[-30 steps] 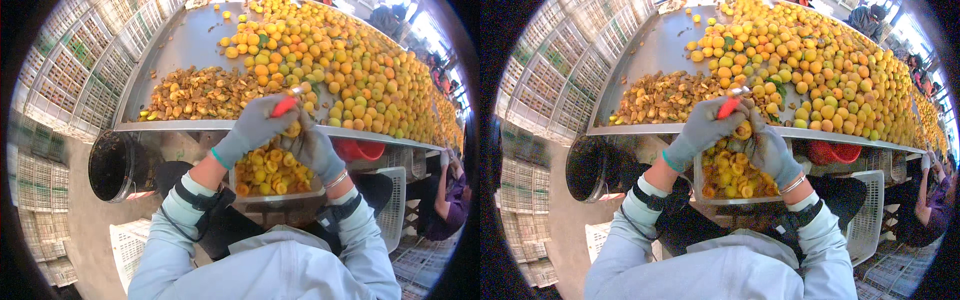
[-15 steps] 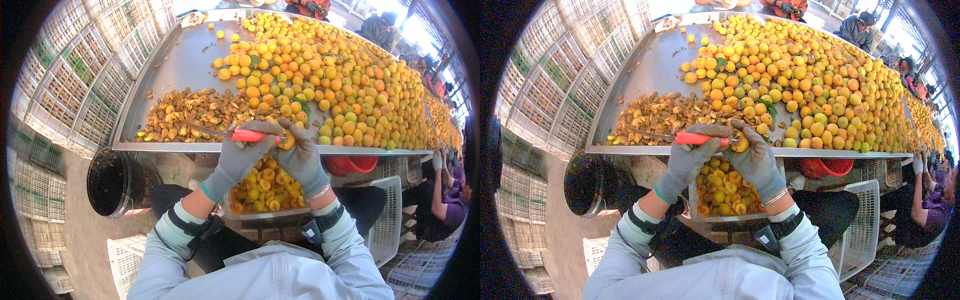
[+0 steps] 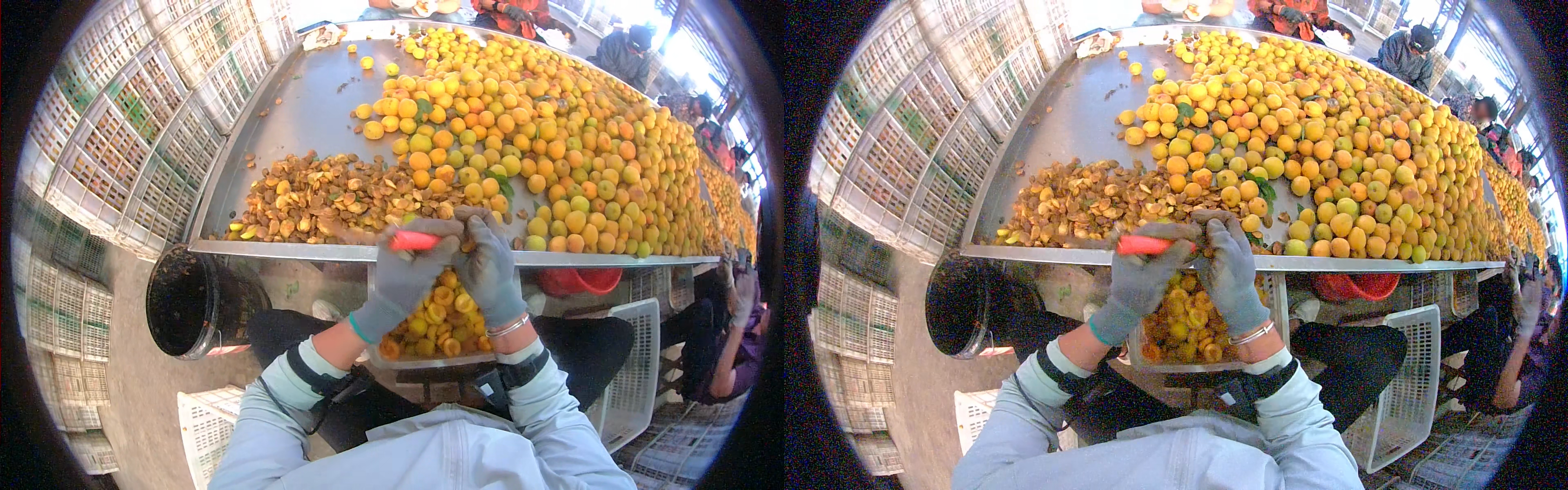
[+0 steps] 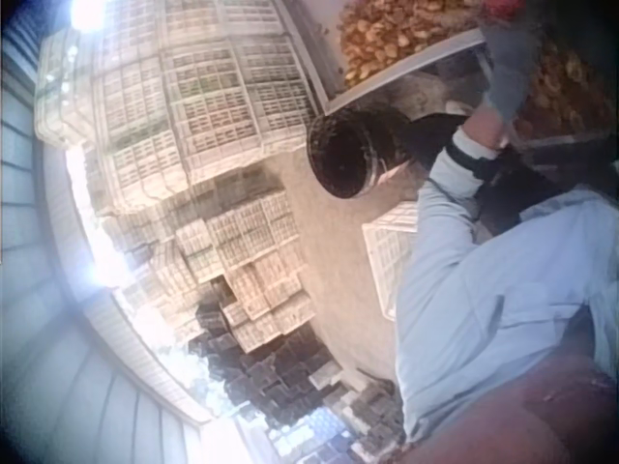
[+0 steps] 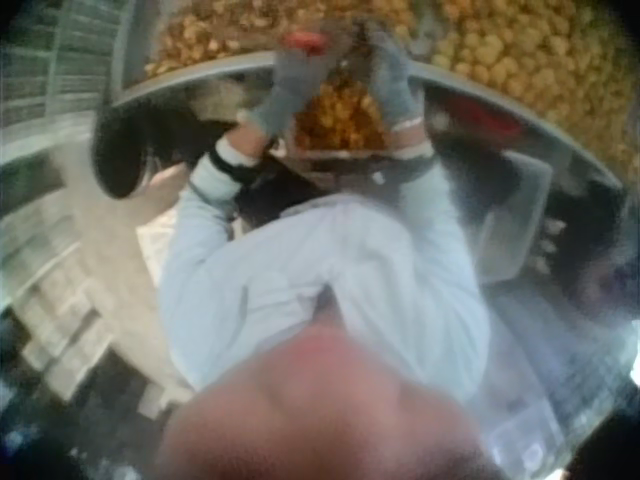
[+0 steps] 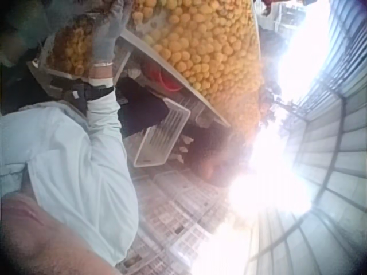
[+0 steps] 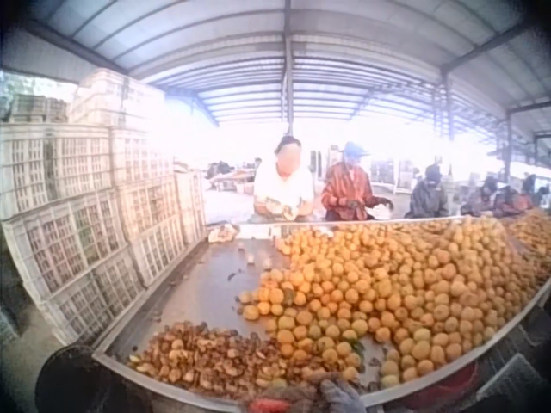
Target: Pitting apricots using a small paring knife at a large sorting table in an industrial shed.
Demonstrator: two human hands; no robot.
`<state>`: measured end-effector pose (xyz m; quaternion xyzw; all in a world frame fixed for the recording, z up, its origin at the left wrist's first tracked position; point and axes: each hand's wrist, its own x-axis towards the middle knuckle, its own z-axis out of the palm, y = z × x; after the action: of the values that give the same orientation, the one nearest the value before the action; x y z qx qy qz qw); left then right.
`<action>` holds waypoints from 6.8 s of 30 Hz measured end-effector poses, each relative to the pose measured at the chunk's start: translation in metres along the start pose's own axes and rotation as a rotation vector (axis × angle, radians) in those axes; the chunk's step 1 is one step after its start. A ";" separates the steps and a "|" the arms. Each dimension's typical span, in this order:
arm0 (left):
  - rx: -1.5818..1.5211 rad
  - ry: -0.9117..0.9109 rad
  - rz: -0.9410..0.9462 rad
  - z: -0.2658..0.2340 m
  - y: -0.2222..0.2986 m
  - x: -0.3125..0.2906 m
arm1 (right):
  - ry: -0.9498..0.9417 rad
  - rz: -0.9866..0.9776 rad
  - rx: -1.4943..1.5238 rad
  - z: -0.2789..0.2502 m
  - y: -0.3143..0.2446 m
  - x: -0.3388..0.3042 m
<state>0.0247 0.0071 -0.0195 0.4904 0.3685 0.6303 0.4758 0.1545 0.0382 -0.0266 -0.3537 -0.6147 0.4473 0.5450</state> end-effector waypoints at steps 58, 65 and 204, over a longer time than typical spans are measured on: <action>-0.343 0.267 -0.031 -0.024 -0.002 0.030 | 0.247 0.554 1.265 0.001 0.010 0.009; -0.223 0.163 -0.027 -0.024 -0.003 0.034 | -0.067 0.237 0.462 0.004 0.005 0.010; 1.015 -0.320 0.408 0.000 0.008 0.003 | 0.109 0.773 0.590 -0.017 0.015 -0.028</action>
<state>0.0224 0.0079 -0.0117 0.8081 0.4464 0.3714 0.0990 0.1747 0.0204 -0.0499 -0.4095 -0.2561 0.7526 0.4476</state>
